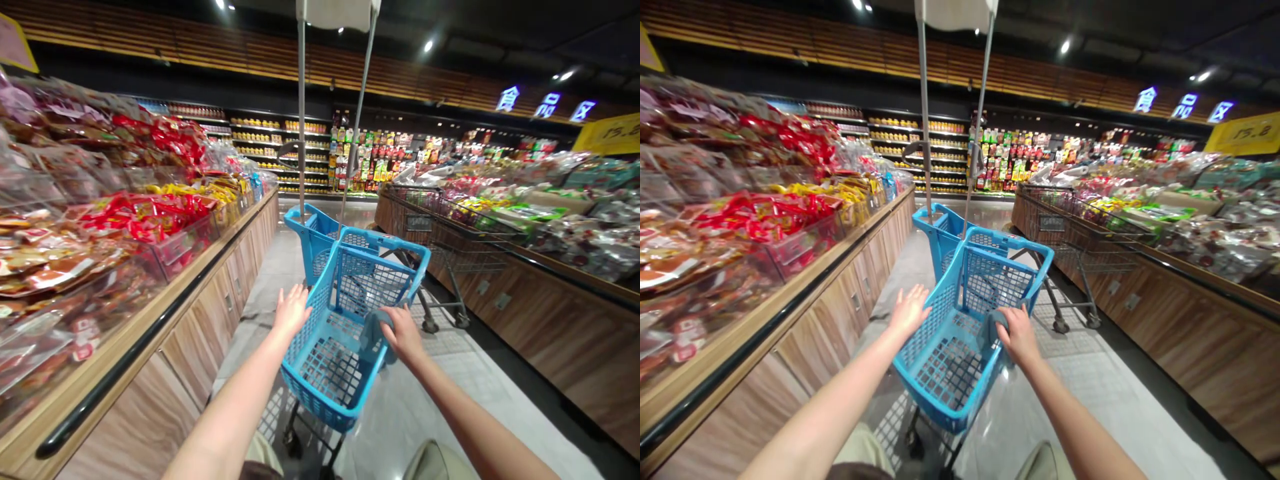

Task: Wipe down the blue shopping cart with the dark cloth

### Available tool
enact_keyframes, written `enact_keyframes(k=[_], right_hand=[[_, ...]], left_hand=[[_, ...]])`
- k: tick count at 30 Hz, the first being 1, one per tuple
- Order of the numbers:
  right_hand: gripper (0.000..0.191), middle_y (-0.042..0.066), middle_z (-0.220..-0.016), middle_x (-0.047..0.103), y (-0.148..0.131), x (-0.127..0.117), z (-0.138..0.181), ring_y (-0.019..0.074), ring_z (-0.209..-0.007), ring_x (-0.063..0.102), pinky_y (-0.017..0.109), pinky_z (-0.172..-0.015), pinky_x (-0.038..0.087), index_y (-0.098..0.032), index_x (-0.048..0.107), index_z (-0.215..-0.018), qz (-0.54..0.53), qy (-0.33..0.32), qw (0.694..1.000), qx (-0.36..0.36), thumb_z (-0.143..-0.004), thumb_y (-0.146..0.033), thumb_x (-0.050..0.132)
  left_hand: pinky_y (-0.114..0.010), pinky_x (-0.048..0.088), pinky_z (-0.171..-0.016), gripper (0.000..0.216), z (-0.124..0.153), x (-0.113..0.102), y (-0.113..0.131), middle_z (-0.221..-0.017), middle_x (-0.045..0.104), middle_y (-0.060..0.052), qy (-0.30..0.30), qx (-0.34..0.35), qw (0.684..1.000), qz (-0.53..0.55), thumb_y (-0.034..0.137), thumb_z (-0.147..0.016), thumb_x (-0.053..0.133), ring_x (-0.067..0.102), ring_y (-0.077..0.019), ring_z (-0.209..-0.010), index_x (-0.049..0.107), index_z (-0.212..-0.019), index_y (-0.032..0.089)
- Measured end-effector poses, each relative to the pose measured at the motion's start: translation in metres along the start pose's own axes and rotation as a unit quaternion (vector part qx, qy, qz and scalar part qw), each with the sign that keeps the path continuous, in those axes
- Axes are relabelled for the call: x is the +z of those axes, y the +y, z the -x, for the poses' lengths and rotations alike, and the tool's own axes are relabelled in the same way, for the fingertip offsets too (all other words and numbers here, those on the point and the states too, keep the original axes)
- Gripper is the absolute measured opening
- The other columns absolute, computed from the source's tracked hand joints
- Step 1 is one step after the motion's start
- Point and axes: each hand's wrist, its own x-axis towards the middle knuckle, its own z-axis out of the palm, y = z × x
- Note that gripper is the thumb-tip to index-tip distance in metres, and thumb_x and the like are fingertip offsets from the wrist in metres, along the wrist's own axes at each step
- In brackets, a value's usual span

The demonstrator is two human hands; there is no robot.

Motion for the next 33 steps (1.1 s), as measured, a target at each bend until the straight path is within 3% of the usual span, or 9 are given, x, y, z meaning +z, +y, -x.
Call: enact_keyframes(k=[4, 6, 10, 13, 16, 21, 27, 30, 33], right_hand=[[0.033, 0.008, -0.114, 0.062, -0.045, -0.002, 0.011, 0.0255, -0.110, 0.055, 0.060, -0.111, 0.021, -0.026, 0.057, -0.122, 0.023, -0.002, 1.000, -0.020, -0.091, -0.035, 0.052], [0.037, 0.009, -0.117, 0.060, -0.063, -0.001, 0.014, 0.0253, -0.112, 0.053, 0.057, -0.110, 0.024, -0.027, 0.056, -0.126, 0.037, -0.005, 0.999, -0.030, -0.090, -0.036, 0.055], [0.041, 0.009, -0.122, 0.058, -0.092, 0.002, 0.018, 0.0254, -0.112, 0.052, 0.049, -0.103, 0.033, -0.031, 0.054, -0.130, 0.064, -0.011, 0.997, -0.046, -0.090, -0.033, 0.058], [0.038, 0.009, -0.124, 0.058, -0.109, 0.005, 0.015, 0.0256, -0.110, 0.053, 0.043, -0.097, 0.039, -0.031, 0.057, -0.127, 0.086, -0.024, 0.994, -0.069, -0.089, -0.029, 0.060], [0.033, 0.008, -0.119, 0.061, -0.116, 0.002, 0.009, 0.0239, -0.108, 0.055, 0.046, -0.105, 0.033, -0.030, 0.059, -0.123, 0.113, -0.044, 0.986, -0.114, -0.089, -0.031, 0.060], [0.026, 0.009, -0.115, 0.064, -0.077, -0.039, 0.008, 0.0234, -0.107, 0.058, 0.057, -0.114, 0.014, -0.027, 0.060, -0.119, 0.205, -0.006, 0.972, -0.115, -0.094, -0.029, 0.053], [0.029, 0.011, -0.115, 0.064, 0.009, -0.115, 0.008, 0.0281, -0.117, 0.054, 0.061, -0.112, 0.017, -0.022, 0.059, -0.118, 0.282, 0.114, 0.952, -0.016, -0.097, -0.032, 0.043], [0.031, 0.013, -0.119, 0.062, 0.021, -0.117, 0.009, 0.0290, -0.116, 0.054, 0.058, -0.108, 0.027, -0.019, 0.058, -0.119, 0.249, 0.140, 0.958, 0.011, -0.095, -0.031, 0.042], [0.032, 0.014, -0.123, 0.057, 0.000, -0.089, 0.019, 0.0313, -0.118, 0.051, 0.059, -0.108, 0.028, -0.020, 0.061, -0.116, 0.209, 0.135, 0.968, 0.016, -0.090, -0.031, 0.049]], left_hand=[[-0.059, 0.010, -0.116, 0.056, -0.002, -0.009, 0.005, -0.154, 0.030, -0.020, 0.020, -0.044, 0.998, -0.028, 0.030, -0.088, 0.053, 0.021, -0.0313, -0.146, 0.045, -0.140, 0.012], [-0.061, 0.014, -0.114, 0.062, 0.015, -0.009, 0.022, -0.156, 0.023, -0.021, 0.033, -0.073, 0.996, -0.037, 0.039, -0.090, 0.049, 0.017, -0.0332, -0.146, 0.039, -0.144, 0.011], [-0.061, 0.014, -0.114, 0.065, 0.065, -0.006, 0.052, -0.159, 0.016, -0.016, 0.019, -0.063, 0.998, -0.016, 0.049, -0.093, 0.039, 0.013, -0.0312, -0.147, 0.033, -0.148, 0.016], [-0.062, 0.016, -0.113, 0.065, 0.084, -0.006, 0.048, -0.159, 0.016, -0.017, -0.023, -0.120, 0.992, -0.001, 0.050, -0.095, 0.034, 0.013, -0.0321, -0.147, 0.033, -0.149, 0.014], [-0.062, 0.017, -0.112, 0.066, 0.083, -0.010, 0.024, -0.158, 0.018, -0.019, -0.061, -0.165, 0.984, -0.003, 0.050, -0.094, 0.034, 0.014, -0.0324, -0.147, 0.034, -0.148, 0.012], [-0.064, 0.018, -0.112, 0.064, 0.074, -0.015, -0.005, -0.158, 0.019, -0.018, -0.048, -0.173, 0.984, -0.008, 0.047, -0.095, 0.034, 0.012, -0.0309, -0.148, 0.033, -0.148, 0.012], [-0.062, 0.025, -0.110, 0.065, 0.074, -0.013, -0.001, -0.157, 0.025, -0.019, -0.046, -0.203, 0.977, 0.049, 0.051, -0.094, 0.033, 0.019, -0.0321, -0.146, 0.035, -0.147, 0.012], [-0.062, 0.023, -0.111, 0.064, 0.076, -0.011, 0.005, -0.155, 0.029, -0.017, -0.037, -0.204, 0.976, 0.071, 0.052, -0.095, 0.030, 0.021, -0.0310, -0.146, 0.038, -0.145, 0.013], [-0.062, 0.022, -0.112, 0.063, 0.077, -0.012, 0.008, -0.154, 0.031, -0.017, -0.036, -0.199, 0.975, 0.089, 0.051, -0.095, 0.028, 0.023, -0.0307, -0.145, 0.041, -0.143, 0.012]])
